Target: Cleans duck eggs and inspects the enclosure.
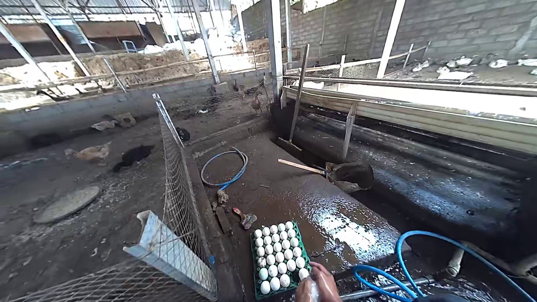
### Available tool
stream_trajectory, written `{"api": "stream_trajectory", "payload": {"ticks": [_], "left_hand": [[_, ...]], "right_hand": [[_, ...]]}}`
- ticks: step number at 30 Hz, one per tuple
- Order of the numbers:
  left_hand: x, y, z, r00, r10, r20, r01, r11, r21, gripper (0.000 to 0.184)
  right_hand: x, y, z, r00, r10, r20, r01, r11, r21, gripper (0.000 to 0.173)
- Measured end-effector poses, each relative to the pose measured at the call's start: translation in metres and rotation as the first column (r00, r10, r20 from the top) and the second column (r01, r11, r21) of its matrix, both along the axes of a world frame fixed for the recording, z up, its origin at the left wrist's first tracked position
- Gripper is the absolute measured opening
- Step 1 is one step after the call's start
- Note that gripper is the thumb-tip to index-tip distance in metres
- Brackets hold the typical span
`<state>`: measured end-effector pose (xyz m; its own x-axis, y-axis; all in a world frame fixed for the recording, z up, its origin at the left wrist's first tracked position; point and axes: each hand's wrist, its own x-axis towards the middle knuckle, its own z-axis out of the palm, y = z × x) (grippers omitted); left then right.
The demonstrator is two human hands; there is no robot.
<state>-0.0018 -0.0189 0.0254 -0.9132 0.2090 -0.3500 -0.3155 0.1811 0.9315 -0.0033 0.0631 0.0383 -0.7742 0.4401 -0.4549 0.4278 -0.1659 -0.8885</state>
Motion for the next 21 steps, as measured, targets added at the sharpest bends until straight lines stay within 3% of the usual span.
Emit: {"api": "stream_trajectory", "payload": {"ticks": [2, 4, 6, 10, 12, 14, 15, 17, 19, 21], "left_hand": [[-0.003, 0.002, -0.004, 1.000, 0.016, 0.024, -0.017, 1.000, 0.020, 0.050], [-0.003, 0.004, -0.002, 0.994, 0.106, 0.028, -0.108, 0.993, 0.044, 0.051], [0.003, 0.000, 0.011, 0.995, 0.091, 0.031, -0.092, 0.995, 0.043, 0.047], [0.003, -0.005, 0.010, 0.996, 0.000, 0.085, -0.010, 0.994, 0.110, 0.039], [-0.003, -0.008, 0.009, 0.987, 0.059, 0.148, -0.086, 0.978, 0.188, 0.036], [-0.008, -0.007, 0.008, 0.982, 0.138, 0.128, -0.165, 0.958, 0.235, 0.042], [-0.009, -0.006, 0.005, 0.985, 0.148, 0.085, -0.165, 0.951, 0.261, 0.046], [-0.008, -0.006, -0.009, 0.992, 0.123, 0.005, -0.120, 0.954, 0.274, 0.053], [-0.009, -0.009, -0.012, 0.999, 0.041, -0.013, -0.038, 0.978, 0.205, 0.058], [-0.008, -0.004, -0.021, 0.999, -0.002, -0.032, 0.007, 0.989, 0.148, 0.063]], "right_hand": [[-0.002, 0.001, 0.005, 0.998, 0.011, 0.067, -0.004, 0.995, -0.100, 0.038], [0.003, -0.008, 0.013, 0.999, 0.042, 0.008, -0.042, 0.998, -0.045, 0.036], [0.004, -0.010, 0.005, 0.999, 0.028, -0.017, -0.028, 1.000, 0.013, 0.032], [-0.011, 0.012, 0.003, 0.984, 0.016, 0.176, 0.041, 0.949, -0.314, 0.030], [-0.012, 0.009, 0.011, 0.992, -0.019, 0.125, 0.068, 0.912, -0.404, 0.030], [-0.006, -0.002, 0.014, 1.000, 0.001, -0.005, -0.002, 0.965, -0.260, 0.036], [0.000, -0.008, 0.012, 0.993, 0.084, -0.085, -0.090, 0.993, -0.080, 0.038], [0.009, -0.016, 0.005, 0.954, 0.247, -0.168, -0.204, 0.949, 0.240, 0.039], [0.003, -0.011, 0.002, 0.969, 0.217, -0.115, -0.188, 0.956, 0.223, 0.037], [-0.007, -0.003, 0.001, 0.992, 0.127, -0.006, -0.126, 0.991, 0.033, 0.038]]}}
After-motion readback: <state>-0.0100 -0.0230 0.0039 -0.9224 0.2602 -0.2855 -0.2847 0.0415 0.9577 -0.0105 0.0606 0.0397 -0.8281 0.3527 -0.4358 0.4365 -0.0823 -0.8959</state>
